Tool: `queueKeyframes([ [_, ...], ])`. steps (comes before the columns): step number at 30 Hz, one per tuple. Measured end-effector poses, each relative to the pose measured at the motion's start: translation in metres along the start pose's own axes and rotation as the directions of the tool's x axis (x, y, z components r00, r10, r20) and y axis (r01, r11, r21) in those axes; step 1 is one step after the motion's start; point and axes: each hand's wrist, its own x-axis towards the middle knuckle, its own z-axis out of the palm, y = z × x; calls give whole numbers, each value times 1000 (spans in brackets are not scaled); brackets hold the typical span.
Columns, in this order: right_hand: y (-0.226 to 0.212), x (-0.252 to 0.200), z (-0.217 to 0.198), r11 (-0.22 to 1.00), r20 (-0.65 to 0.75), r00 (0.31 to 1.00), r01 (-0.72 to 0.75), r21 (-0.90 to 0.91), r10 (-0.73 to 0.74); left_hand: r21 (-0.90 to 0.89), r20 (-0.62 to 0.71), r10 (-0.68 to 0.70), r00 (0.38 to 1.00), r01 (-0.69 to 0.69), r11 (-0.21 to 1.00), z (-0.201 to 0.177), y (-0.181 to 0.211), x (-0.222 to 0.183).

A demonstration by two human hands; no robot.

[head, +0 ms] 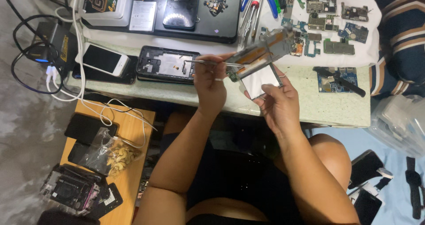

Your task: The person disassembles a smartphone, removes the battery, and uses pliers and a screwdriver to adjust internal components and connectors.

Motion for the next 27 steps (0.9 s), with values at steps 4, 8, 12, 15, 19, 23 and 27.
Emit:
queueKeyframes([
  [4,-4,0,-2,1000,12,1000,-25,3,24,-250,-84,-273,958,245,937,-7,-7,7],
  [8,-6,0,-4,998,42,998,-44,38,42,-395,-71,-352,933,297,869,-11,-10,13],
  [12,-10,-1,-5,994,74,995,-77,77,71,-516,-76,-411,909,317,796,-13,-10,16],
  [15,-13,0,-7,990,56,994,-96,100,91,-509,-89,-410,908,313,802,-14,-11,16],
  [19,-15,1,-12,992,46,996,-84,97,80,-475,-60,-354,933,285,832,-15,-12,14],
  [23,-12,2,-22,997,26,999,-39,69,37,-467,-61,-411,910,338,817,-15,-7,14],
  [27,-6,6,-38,988,26,1000,-3,151,-1,-407,-45,-409,911,358,840,-14,-4,15],
])
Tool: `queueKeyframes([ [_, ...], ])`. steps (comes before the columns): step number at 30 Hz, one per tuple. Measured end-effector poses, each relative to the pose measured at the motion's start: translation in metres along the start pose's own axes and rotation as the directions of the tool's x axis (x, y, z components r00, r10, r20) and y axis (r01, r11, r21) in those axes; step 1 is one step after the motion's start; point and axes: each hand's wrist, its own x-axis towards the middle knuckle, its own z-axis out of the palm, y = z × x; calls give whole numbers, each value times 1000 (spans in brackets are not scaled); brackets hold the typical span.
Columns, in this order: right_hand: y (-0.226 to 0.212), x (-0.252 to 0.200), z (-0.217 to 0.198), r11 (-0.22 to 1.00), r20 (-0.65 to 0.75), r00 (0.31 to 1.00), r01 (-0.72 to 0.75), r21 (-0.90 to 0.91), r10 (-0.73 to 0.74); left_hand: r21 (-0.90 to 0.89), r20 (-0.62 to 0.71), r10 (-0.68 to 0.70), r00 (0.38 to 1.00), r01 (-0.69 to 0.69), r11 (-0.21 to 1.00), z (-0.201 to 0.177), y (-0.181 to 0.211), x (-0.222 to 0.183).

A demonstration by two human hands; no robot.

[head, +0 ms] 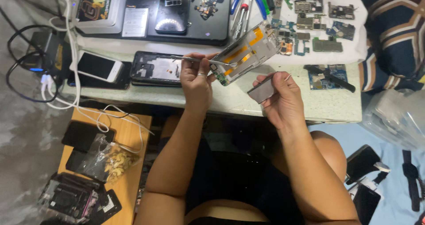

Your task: The person disassembles a smartphone, removes the battery, and uses pliers and a screwdriver to adjust internal components and connectors.

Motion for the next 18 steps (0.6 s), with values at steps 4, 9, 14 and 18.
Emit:
queueKeyframes([
  [4,2,6,-16,998,-127,990,52,-20,-54,139,77,-64,995,53,989,-1,0,2],
  [9,-10,13,-27,985,-256,951,159,-72,-172,334,121,-164,979,115,935,-2,-4,8],
  [14,-21,4,-25,959,-251,936,198,-205,-247,378,269,-175,947,63,924,0,-7,9],
  [18,-29,3,-10,934,-158,943,247,-258,-293,583,296,-55,953,-135,801,2,-9,7],
])
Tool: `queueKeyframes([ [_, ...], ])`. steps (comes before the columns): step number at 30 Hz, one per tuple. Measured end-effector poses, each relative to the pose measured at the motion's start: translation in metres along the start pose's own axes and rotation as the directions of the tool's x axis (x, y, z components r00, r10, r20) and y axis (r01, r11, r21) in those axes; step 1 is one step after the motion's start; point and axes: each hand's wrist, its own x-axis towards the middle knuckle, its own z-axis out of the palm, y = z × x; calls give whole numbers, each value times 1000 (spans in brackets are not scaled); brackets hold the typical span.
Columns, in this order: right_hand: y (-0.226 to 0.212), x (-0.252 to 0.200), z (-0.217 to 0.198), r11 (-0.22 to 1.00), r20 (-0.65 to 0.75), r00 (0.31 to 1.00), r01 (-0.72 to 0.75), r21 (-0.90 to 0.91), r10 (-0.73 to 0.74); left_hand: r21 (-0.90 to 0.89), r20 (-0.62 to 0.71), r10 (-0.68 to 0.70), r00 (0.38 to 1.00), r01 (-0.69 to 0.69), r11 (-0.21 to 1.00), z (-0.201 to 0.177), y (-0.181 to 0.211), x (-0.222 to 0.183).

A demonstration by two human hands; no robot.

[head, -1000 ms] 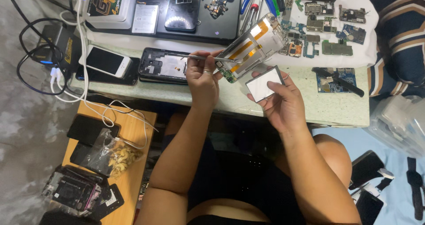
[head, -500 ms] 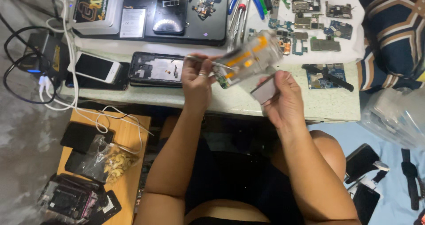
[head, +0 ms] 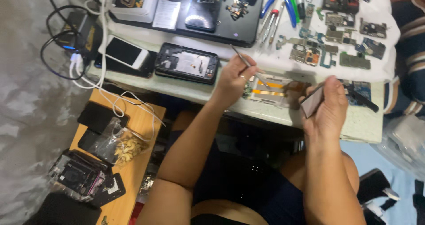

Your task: The person disassembles a smartphone, removes the battery, and uses pliers and a screwdriver to adjust internal components and connectors.

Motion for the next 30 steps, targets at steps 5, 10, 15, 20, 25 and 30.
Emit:
queueKeyframes([
  [5,-19,-1,8,982,43,996,-83,170,77,15,-65,-48,997,49,999,9,4,0],
  [10,-20,-1,1,973,162,986,-75,218,40,-10,-47,-74,996,74,997,13,4,-3],
  [15,-3,-1,5,995,189,980,-72,74,57,-150,-9,-40,999,38,988,11,2,1],
  [20,10,-9,16,994,167,980,-108,-1,106,-462,-28,80,996,-84,883,0,7,-2],
  [25,17,-16,22,998,151,987,-55,-17,57,-812,182,195,964,36,582,1,17,-9],
  [30,31,-19,21,1000,192,981,-13,0,13,-40,215,127,968,-121,992,9,14,-11],
])
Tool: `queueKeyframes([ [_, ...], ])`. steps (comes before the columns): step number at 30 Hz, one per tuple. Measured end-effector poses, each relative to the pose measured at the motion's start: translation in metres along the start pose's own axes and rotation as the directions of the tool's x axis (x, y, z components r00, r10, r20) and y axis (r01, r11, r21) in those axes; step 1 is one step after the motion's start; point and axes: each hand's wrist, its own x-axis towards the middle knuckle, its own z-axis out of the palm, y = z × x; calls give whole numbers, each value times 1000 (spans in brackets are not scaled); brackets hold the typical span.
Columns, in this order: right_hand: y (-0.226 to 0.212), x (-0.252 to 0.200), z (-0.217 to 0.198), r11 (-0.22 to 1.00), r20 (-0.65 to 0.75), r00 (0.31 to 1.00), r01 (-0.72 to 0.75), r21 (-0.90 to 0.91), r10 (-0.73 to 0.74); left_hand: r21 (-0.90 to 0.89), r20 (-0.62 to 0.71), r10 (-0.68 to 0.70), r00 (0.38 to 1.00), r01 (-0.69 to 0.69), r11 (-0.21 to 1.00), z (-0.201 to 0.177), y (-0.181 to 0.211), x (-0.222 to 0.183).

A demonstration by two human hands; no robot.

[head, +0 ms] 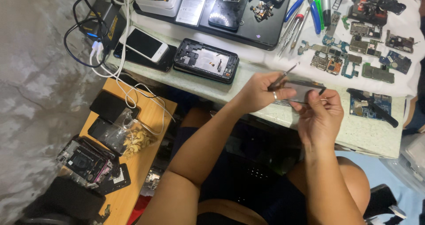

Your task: The person disassembles a smartphone, removes the battery, and uses pliers and a screwdriver to adjust internal components and connectors.

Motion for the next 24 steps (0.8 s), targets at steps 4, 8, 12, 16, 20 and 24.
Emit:
queueKeyframes([
  [4,6,-1,-7,999,132,991,-18,28,14,-152,20,-171,985,173,973,-8,-7,-2],
  [8,0,0,1,997,209,978,-38,62,24,36,-42,-167,985,168,985,-12,7,-9],
  [12,-19,7,14,997,173,982,-77,-20,79,422,-90,411,907,-339,841,-36,34,-14],
  [16,-34,6,7,1000,176,984,20,-9,-18,981,32,486,873,-119,150,-115,48,-9],
  [20,-41,18,-10,999,73,996,47,27,-49,995,79,524,848,-97,8,-191,67,-2],
  [24,-35,17,-21,999,34,998,44,20,-45,966,215,385,897,-136,-222,-225,73,7],
])
